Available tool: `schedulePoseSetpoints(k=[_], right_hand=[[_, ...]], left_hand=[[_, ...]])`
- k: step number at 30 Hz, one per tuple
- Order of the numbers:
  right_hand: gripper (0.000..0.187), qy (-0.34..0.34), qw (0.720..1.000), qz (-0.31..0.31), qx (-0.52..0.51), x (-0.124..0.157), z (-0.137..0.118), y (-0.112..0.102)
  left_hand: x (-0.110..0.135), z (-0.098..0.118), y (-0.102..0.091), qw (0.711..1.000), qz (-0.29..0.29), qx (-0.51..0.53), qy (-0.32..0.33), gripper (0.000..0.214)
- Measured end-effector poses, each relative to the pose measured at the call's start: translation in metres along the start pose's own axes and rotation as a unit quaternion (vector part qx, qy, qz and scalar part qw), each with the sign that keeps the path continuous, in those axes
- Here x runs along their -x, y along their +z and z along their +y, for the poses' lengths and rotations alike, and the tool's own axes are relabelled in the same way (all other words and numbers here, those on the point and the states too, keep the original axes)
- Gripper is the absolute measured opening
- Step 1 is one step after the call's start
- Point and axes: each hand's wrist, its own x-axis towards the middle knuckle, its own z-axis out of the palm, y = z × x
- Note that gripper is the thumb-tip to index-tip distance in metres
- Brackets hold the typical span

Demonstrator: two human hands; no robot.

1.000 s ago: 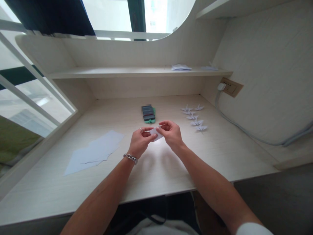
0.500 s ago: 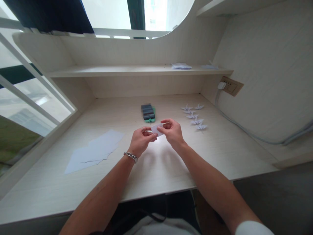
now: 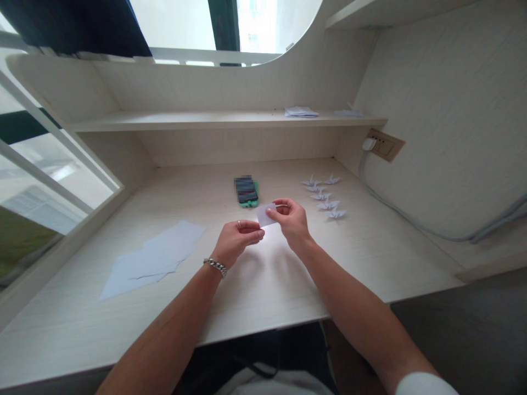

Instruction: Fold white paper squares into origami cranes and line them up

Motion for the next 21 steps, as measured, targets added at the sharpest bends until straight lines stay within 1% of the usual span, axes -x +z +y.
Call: schedulePoseSetpoints(k=[6, 10, 13, 18, 21], right_hand=[[0.034, -0.01, 1.0, -0.015, -0.004, 0.0021, 0.0032, 0.0026], [0.034, -0.002, 1.0, -0.019, -0.01, 0.0031, 0.0025, 0.0033], [0.036, 0.019, 0.999, -0.017, -0.026, 0.0022, 0.0003, 0.0019], [0.043, 0.08, 0.994, -0.017, -0.069, -0.0003, -0.0034, -0.0012], [0.043, 0.087, 0.992, -0.011, -0.085, -0.0014, -0.0054, -0.0025]], left_hand=[[0.0019, 0.0021, 0.0035, 1.0, 0.001, -0.024, 0.013, 0.037], [0.0014, 0.0011, 0.003, 0.999, 0.005, -0.028, 0.019, 0.035], [0.0019, 0.0023, 0.0036, 0.999, -0.001, -0.029, 0.023, 0.035], [0.0043, 0.0065, 0.0039, 0.998, -0.037, -0.03, 0.033, 0.032], [0.0046, 0.0055, 0.0019, 0.998, -0.053, -0.035, 0.028, 0.031]])
